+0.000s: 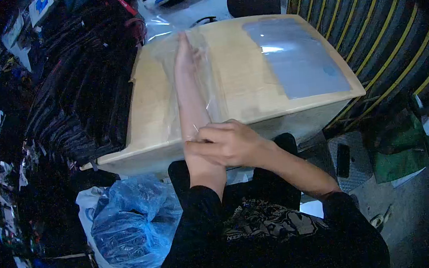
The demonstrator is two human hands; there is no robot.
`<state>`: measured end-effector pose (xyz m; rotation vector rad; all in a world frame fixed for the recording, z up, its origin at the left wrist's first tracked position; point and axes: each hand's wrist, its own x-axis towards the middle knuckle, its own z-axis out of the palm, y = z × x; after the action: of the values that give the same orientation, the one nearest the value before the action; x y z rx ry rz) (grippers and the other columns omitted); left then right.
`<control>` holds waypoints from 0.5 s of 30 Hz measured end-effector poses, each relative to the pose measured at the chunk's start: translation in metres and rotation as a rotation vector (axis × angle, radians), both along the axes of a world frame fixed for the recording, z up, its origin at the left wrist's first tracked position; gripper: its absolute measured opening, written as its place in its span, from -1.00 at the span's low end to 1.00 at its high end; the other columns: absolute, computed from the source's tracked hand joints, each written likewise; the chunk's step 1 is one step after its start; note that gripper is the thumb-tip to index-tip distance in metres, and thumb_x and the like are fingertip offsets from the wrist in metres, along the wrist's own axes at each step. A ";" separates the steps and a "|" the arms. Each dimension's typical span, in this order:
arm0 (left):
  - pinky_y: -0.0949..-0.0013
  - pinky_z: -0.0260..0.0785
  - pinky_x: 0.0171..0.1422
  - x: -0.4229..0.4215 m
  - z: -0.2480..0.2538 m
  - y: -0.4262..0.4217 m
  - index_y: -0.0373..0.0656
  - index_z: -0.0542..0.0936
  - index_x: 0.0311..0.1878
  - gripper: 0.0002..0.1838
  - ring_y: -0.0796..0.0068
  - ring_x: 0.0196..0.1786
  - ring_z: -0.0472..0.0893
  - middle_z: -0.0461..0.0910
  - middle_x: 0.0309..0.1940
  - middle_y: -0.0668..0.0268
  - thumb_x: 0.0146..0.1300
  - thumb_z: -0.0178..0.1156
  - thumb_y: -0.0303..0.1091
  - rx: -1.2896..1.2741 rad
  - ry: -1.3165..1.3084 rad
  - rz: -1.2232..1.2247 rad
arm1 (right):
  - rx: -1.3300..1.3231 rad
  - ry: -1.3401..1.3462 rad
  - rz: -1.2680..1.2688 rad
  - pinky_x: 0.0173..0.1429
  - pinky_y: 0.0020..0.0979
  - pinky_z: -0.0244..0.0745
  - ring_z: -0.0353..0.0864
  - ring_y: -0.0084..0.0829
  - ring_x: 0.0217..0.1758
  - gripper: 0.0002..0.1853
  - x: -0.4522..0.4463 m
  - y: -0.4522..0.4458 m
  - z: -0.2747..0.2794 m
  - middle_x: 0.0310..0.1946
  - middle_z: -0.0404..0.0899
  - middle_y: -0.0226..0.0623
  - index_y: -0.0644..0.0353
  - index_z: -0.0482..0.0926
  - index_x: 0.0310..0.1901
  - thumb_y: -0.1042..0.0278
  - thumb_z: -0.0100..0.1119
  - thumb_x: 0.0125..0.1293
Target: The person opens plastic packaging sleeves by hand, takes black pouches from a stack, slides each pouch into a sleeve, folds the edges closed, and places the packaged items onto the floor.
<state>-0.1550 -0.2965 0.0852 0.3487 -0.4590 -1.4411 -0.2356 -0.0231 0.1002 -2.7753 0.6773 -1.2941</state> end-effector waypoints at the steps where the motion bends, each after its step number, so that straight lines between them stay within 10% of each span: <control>1: -0.03 0.18 0.32 0.000 0.002 -0.004 -0.16 0.22 0.31 -0.12 -0.03 0.27 0.23 0.17 0.25 -0.03 0.04 0.29 0.18 -0.015 -0.001 -0.001 | 0.043 0.045 -0.001 -0.34 -0.37 0.53 0.57 -0.38 -0.36 -0.66 0.001 0.000 -0.001 -0.37 0.49 -0.36 0.10 0.60 -0.09 0.44 0.22 0.01; 8: -0.06 0.09 0.37 0.026 -0.006 0.001 -0.13 0.16 0.35 -0.04 -0.08 0.32 0.14 0.11 0.29 -0.07 -0.02 0.33 0.17 -0.078 -0.234 0.229 | 0.302 -0.167 0.132 -0.31 -0.35 0.53 0.59 -0.30 -0.40 -0.77 -0.011 -0.002 -0.025 -0.41 0.60 -0.31 0.07 0.68 -0.12 0.36 0.20 0.16; 15: -0.09 -0.01 0.41 0.048 -0.006 0.005 -0.11 0.10 0.39 0.04 -0.14 0.38 0.05 0.05 0.33 -0.11 -0.08 0.37 0.16 -0.132 -0.580 0.651 | 0.449 0.168 0.119 -0.40 -0.33 0.49 0.55 -0.36 -0.52 -0.72 -0.026 0.043 -0.003 -0.44 0.59 -0.33 0.00 0.64 -0.03 0.37 0.20 0.20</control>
<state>-0.1072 -0.2911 0.0795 0.7390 -0.8136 -0.6555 -0.2620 0.0196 0.0976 -2.5207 0.6942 -0.7750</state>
